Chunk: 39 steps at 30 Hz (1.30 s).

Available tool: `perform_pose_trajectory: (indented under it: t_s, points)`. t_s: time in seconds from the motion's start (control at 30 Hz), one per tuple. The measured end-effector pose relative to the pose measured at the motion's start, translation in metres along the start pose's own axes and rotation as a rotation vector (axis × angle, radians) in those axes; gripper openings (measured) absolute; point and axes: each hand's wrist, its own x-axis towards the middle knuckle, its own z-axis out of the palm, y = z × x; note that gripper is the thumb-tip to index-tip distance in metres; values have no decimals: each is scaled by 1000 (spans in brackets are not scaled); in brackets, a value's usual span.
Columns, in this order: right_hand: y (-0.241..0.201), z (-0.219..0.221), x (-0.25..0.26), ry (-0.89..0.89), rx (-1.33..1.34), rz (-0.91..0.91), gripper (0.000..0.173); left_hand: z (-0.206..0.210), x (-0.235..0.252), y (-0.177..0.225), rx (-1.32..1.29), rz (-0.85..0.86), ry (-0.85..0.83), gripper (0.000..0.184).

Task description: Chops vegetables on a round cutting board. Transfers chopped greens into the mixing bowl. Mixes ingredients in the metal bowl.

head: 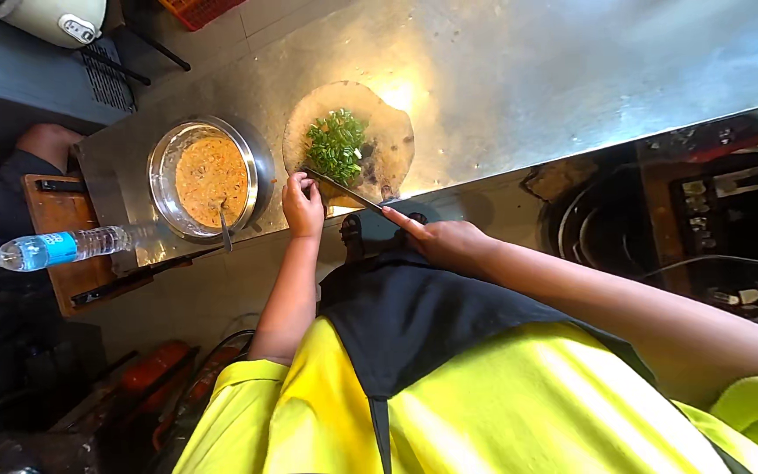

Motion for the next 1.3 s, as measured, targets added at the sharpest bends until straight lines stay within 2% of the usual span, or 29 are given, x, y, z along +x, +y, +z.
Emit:
perform_pose_trajectory:
  t_s: [0.2,0.43,0.57,0.73,0.83,0.97,1.07,1.2,1.3]
  points:
    - [-15,-21,2,81,19,-7,62,1,1,5,-54,-30,-57,34]
    - [-5,-5,-15,255,-56,-161,62,-12,-2,4,-66,4,-81,42]
    - [-8,-12,-13,102,-84,-71,65,-16,-5,5,-29,-18,-70,33]
    - [-14,-12,5,-64,-42,46,70,-8,-4,1,-77,-78,-49,33]
    - [-20,-11,26,-22,-10,3,73,-6,-4,3,-40,-68,-58,30]
    - [-30,-22,43,-68,29,3,77,-5,-6,-1,-42,-52,-36,29]
    - [-13,-7,24,-6,-2,-19,72,-3,-5,-1,-55,-58,-24,30]
    - [0,-1,-10,-69,-33,33,66,-3,-7,-1,-50,-42,-14,27]
    - [8,5,-12,93,-68,-53,65,-2,-9,-1,-51,-22,-6,26]
